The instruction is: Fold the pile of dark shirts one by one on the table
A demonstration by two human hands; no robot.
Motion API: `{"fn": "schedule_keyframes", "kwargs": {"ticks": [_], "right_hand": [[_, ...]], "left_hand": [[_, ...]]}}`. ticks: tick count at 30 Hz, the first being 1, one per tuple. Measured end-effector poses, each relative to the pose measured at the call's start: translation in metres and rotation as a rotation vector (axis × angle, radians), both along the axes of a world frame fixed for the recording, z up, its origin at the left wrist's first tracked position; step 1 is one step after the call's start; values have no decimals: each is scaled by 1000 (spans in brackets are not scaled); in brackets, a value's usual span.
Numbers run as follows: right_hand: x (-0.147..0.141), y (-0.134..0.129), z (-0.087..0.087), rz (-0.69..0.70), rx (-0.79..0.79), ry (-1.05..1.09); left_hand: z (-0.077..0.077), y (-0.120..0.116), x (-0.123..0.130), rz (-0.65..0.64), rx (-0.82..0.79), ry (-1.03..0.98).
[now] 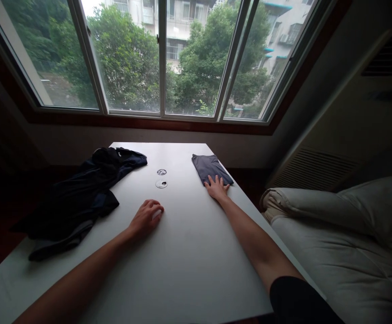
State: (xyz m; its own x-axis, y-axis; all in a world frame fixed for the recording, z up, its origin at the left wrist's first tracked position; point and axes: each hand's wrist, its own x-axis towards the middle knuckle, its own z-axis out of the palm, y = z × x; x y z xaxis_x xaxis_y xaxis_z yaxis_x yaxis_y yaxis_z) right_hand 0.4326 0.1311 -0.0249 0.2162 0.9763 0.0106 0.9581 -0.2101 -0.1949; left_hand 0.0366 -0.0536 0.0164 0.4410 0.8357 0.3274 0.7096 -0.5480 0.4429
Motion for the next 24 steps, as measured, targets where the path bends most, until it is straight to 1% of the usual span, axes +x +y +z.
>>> {"fn": "schedule_keyframes", "kwargs": {"ticks": [3, 7, 12, 14, 16, 18, 19, 22, 24], "right_hand": [[2, 5, 2, 14, -37, -2], [10, 14, 9, 19, -61, 14], [18, 21, 13, 25, -35, 41], [20, 20, 11, 39, 11, 46], [21, 16, 10, 58, 100, 56], [22, 11, 10, 74, 212, 78], [22, 8, 10, 80, 256, 90], [19, -3, 13, 95, 310, 120], [15, -11, 15, 111, 317, 140]], "left_hand": [[-3, -2, -1, 29, -6, 5], [-5, -8, 0, 30, 32, 55], [-10, -15, 0, 35, 61, 92], [-11, -10, -4, 40, 84, 103], [-9, 5, -16, 74, 137, 112], [-3, 25, -38, 194, 199, 99], [2, 36, -54, 294, 224, 86], [15, 61, -112, 663, 257, 78], [19, 66, -149, 879, 259, 141]]}}
